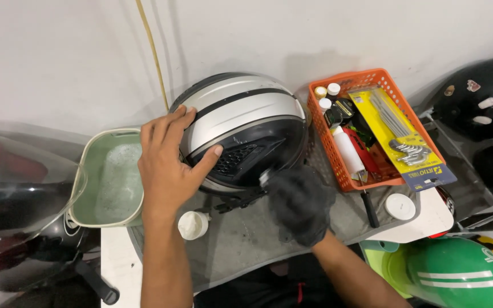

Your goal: The person applies a white substance from a small container onto a silver and black motorcycle helmet using a cloth. They rub the substance into the helmet's surface, focusing on the visor area and the top shell, then wipe the helmet with the cloth.

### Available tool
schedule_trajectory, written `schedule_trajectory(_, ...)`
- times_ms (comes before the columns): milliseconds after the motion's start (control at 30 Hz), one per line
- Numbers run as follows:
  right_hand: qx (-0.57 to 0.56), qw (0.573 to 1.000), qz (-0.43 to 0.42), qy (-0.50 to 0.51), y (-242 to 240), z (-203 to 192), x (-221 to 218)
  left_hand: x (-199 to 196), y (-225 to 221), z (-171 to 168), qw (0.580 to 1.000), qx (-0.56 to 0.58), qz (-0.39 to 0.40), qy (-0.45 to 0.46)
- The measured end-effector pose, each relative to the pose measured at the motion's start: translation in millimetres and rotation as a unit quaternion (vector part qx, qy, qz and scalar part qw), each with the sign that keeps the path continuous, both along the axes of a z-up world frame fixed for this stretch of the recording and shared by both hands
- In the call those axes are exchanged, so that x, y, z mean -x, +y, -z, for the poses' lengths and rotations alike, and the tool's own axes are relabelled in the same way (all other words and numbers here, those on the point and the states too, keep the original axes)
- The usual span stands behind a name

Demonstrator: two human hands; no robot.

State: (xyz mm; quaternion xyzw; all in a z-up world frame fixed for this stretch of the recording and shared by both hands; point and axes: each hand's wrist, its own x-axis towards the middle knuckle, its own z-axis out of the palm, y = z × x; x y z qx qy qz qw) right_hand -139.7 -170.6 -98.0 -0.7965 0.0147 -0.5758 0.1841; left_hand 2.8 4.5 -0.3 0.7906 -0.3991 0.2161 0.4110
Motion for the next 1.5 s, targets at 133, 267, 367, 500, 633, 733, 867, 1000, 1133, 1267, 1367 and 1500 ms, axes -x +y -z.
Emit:
schedule_trajectory(133,-0.142,0.988,-0.047,-0.046,-49,9,-13,0,0,-1,1.000,0.000,-0.001,0.002)
schedule_trajectory(267,-0.110,0.994,-0.025,-0.006,-36,-4,-8,1,-2,-2,1.000,-0.006,-0.005,-0.004)
schedule_trajectory(367,-0.037,0.998,-0.049,-0.011,-3,-1,-7,1,-3,-3,1.000,-0.007,-0.007,-0.008)
schedule_trajectory(500,-0.044,0.995,-0.087,0.014,1,6,-2,0,-2,1,1.000,-0.008,-0.006,-0.008)
schedule_trajectory(633,-0.046,0.997,-0.061,-0.025,-18,13,-4,0,-1,3,1.000,-0.005,-0.004,-0.006)
schedule_trajectory(733,-0.139,0.987,-0.076,-0.017,-35,9,-5,0,-1,2,1.000,0.001,-0.004,-0.005)
schedule_trajectory(867,-0.189,0.979,-0.075,-0.006,-50,0,-9,2,-1,2,1.000,0.002,-0.005,-0.005)
schedule_trajectory(1000,-0.122,0.990,-0.062,0.027,-32,1,0,3,-4,1,1.000,-0.004,-0.011,-0.008)
schedule_trajectory(1133,-0.032,0.994,-0.065,0.078,8,-6,7,2,-5,2,1.000,-0.012,-0.009,-0.010)
schedule_trajectory(1267,-0.352,0.898,-0.259,0.049,-13,36,2,2,-3,1,1.000,-0.007,-0.007,-0.001)
schedule_trajectory(1367,-0.629,0.684,-0.371,-0.003,-28,48,7,4,-2,1,1.000,-0.007,-0.006,0.006)
schedule_trajectory(1500,-0.749,0.533,-0.390,-0.060,-39,58,11,3,-3,0,1.000,-0.012,-0.005,0.011)
